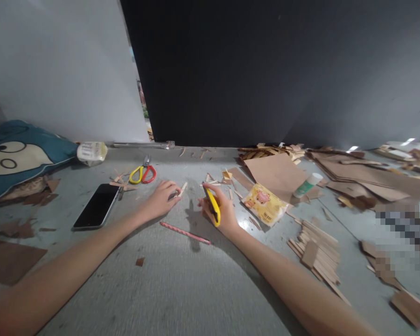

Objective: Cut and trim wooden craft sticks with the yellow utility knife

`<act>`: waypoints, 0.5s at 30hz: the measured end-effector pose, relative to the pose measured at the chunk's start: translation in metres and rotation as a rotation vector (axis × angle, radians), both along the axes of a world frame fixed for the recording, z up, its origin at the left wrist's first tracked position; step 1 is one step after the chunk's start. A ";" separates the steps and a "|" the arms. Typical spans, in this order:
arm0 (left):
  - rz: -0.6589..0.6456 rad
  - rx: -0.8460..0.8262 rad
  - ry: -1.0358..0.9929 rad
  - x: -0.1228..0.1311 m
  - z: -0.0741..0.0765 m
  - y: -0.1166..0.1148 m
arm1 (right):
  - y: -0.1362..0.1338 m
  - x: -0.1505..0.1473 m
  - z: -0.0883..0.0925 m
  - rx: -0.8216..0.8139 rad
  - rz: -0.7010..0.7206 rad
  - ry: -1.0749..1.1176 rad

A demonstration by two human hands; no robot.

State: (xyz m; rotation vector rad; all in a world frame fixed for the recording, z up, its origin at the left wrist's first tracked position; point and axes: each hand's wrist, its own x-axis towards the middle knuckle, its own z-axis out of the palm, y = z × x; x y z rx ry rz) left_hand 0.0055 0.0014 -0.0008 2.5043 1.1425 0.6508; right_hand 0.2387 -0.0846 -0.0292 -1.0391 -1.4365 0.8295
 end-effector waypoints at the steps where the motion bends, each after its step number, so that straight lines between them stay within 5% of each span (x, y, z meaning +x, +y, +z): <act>1: 0.024 0.018 0.014 0.000 -0.002 0.001 | 0.001 0.000 -0.001 0.017 0.033 0.027; 9: 0.122 0.111 0.037 -0.004 -0.013 0.006 | 0.006 0.003 0.005 -0.034 0.174 0.138; 15: 0.194 0.152 -0.021 -0.002 -0.010 0.001 | 0.010 0.004 0.000 0.025 0.024 0.083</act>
